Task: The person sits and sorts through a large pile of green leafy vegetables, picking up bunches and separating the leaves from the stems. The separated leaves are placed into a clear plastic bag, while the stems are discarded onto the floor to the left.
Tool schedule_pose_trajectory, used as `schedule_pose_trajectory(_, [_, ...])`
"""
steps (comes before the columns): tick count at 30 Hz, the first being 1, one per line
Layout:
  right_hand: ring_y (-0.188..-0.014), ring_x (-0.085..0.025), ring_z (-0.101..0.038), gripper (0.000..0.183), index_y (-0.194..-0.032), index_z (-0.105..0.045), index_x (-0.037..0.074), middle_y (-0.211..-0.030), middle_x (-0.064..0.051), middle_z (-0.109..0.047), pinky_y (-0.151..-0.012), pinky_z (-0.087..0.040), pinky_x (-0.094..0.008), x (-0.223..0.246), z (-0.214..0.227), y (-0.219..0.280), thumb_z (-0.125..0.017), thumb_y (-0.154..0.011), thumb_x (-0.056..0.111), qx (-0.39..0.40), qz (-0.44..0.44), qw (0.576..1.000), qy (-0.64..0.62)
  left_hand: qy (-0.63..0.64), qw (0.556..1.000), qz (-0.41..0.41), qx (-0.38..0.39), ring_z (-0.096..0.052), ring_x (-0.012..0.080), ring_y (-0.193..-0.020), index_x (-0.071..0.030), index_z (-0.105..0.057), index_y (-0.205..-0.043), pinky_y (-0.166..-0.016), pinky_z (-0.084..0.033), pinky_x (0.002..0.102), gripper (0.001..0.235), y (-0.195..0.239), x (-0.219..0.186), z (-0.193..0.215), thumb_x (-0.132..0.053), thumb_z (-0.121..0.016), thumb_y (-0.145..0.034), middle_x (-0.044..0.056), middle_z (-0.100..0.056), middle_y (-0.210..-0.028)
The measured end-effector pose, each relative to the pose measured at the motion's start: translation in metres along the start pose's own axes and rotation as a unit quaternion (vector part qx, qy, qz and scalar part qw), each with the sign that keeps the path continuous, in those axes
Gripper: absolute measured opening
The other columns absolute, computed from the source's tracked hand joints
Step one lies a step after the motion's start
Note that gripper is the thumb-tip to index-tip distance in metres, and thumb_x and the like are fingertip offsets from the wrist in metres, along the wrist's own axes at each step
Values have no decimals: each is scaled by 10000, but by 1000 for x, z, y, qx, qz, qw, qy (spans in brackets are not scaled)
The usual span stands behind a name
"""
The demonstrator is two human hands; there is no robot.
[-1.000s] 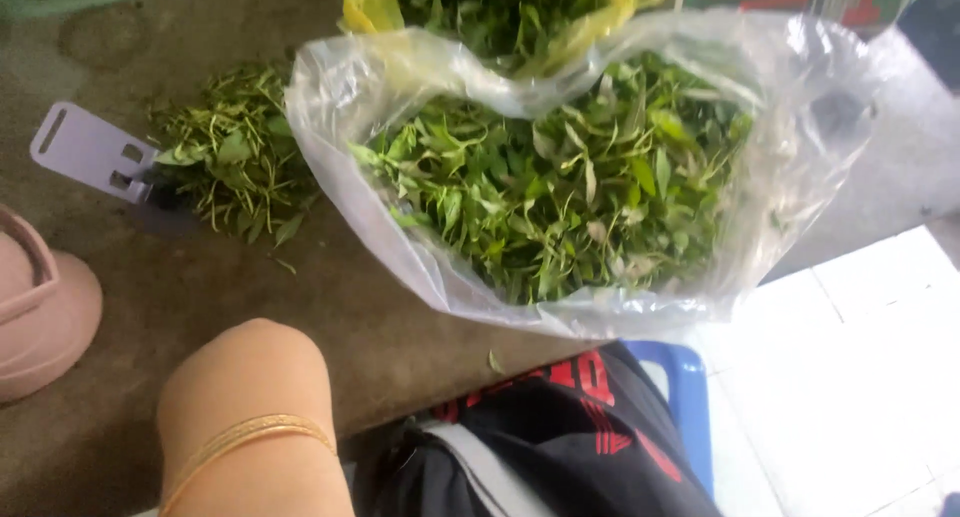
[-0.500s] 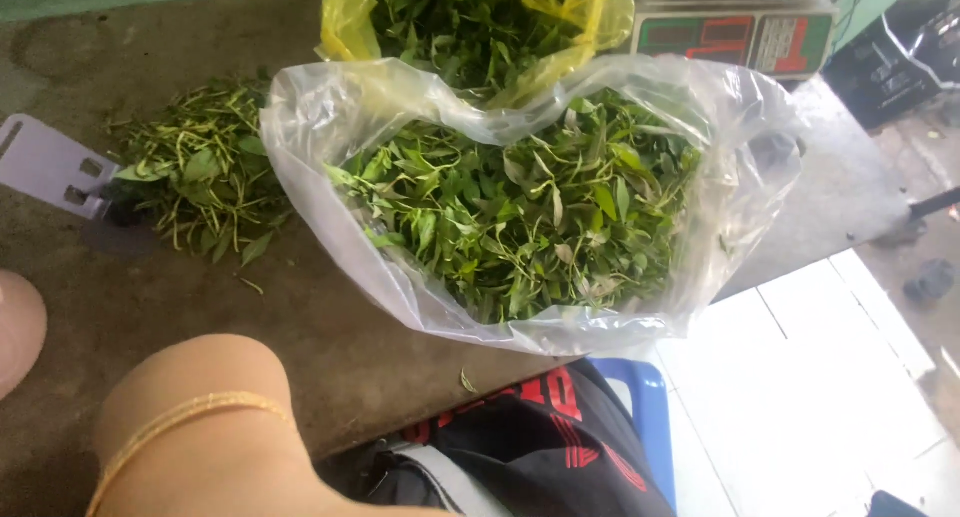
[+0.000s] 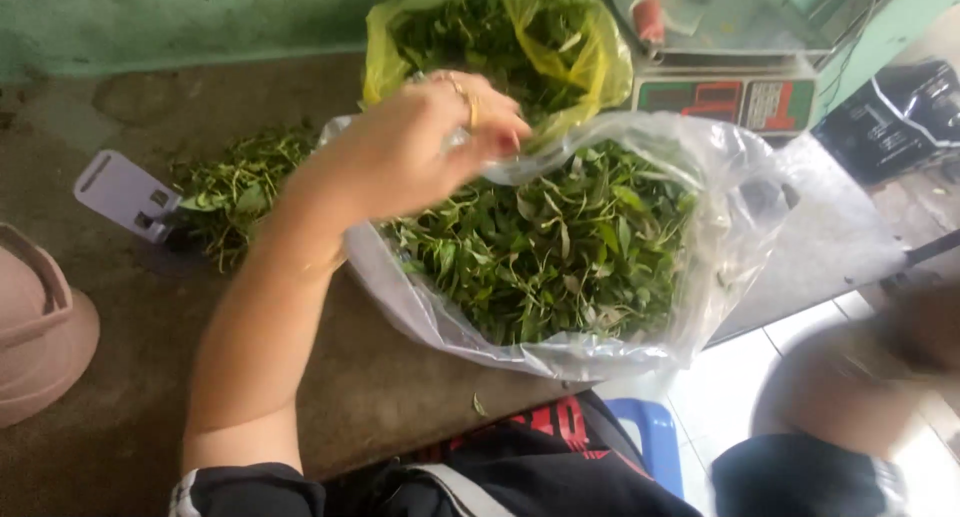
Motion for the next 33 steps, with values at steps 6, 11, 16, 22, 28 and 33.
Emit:
schedule_pose_trajectory(6, [-1054, -356, -747, 227, -939, -718, -137, -1136, -255, -724, -835, -679, -294, 1, -3, -33, -509, -1019, -174, -52, 51, 997, 13, -94, 862, 481, 131, -352, 68, -540, -136, -512, -729, -510, -370, 212, 475, 53, 173, -36, -325, -381, -1144, -44, -381, -637])
schedule_pose_trajectory(11, [-1146, -449, -625, 923, -1458, -469, 212, -1330, -298, -490, -972, -524, -548, -174, -217, 21, -828, -721, 637, 293, -345, 891, 44, -74, 850, 491, 176, -598, 163, -555, -64, -783, -853, -559, -454, 334, 385, 95, 253, -74, -327, -547, -1005, 70, -699, -683])
schedule_pose_trajectory(16, [-1060, -371, -679, 545, -1301, -576, 301, -1195, -174, -605, -880, -567, -506, -225, -256, 26, -762, -789, 297, 310, -348, 879, 98, -102, 854, 473, 191, -702, 258, -795, -110, -799, -840, -674, -509, 387, 324, 95, 249, -72, -336, -586, -933, 104, -732, -763])
schedule_pose_trajectory(22, [-721, -84, -667, 212, -1116, -720, 115, -1071, -83, -725, -628, -582, -169, -176, -134, -11, -586, -974, 35, 207, -450, 865, -77, -64, 835, 497, 229, -184, 137, -507, -70, -579, -684, -506, -209, 315, 396, 76, 173, -50, -224, -510, -1042, -1, -501, -878])
schedule_pose_trajectory(28, [-984, -81, -616, 238, -1086, -732, 312, -1038, 133, -752, -1000, -223, -509, -144, -56, -23, -534, -998, 213, 138, -471, 871, -22, -45, 849, 484, 209, -134, 124, -512, -157, -249, -594, -518, -164, 311, 528, 80, 187, -52, -214, -501, -1054, -27, -182, -577])
schedule_pose_trajectory(33, [-932, -152, -694, 80, -985, -722, 106, -962, -37, -740, -1049, -529, -405, -137, -34, -19, -653, -948, 89, 53, -404, 896, -175, -41, 847, 495, 188, -228, 81, -471, -158, -365, -609, -466, -216, 266, 482, 84, 182, -40, -237, -471, -1072, -53, -309, -554])
Point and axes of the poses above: each hand's wrist, its own y-axis away from the middle knuckle, its own z-axis out of the back of the hand, x = y × z, the point moved 10 cm from there along -y, towards the middle knuckle
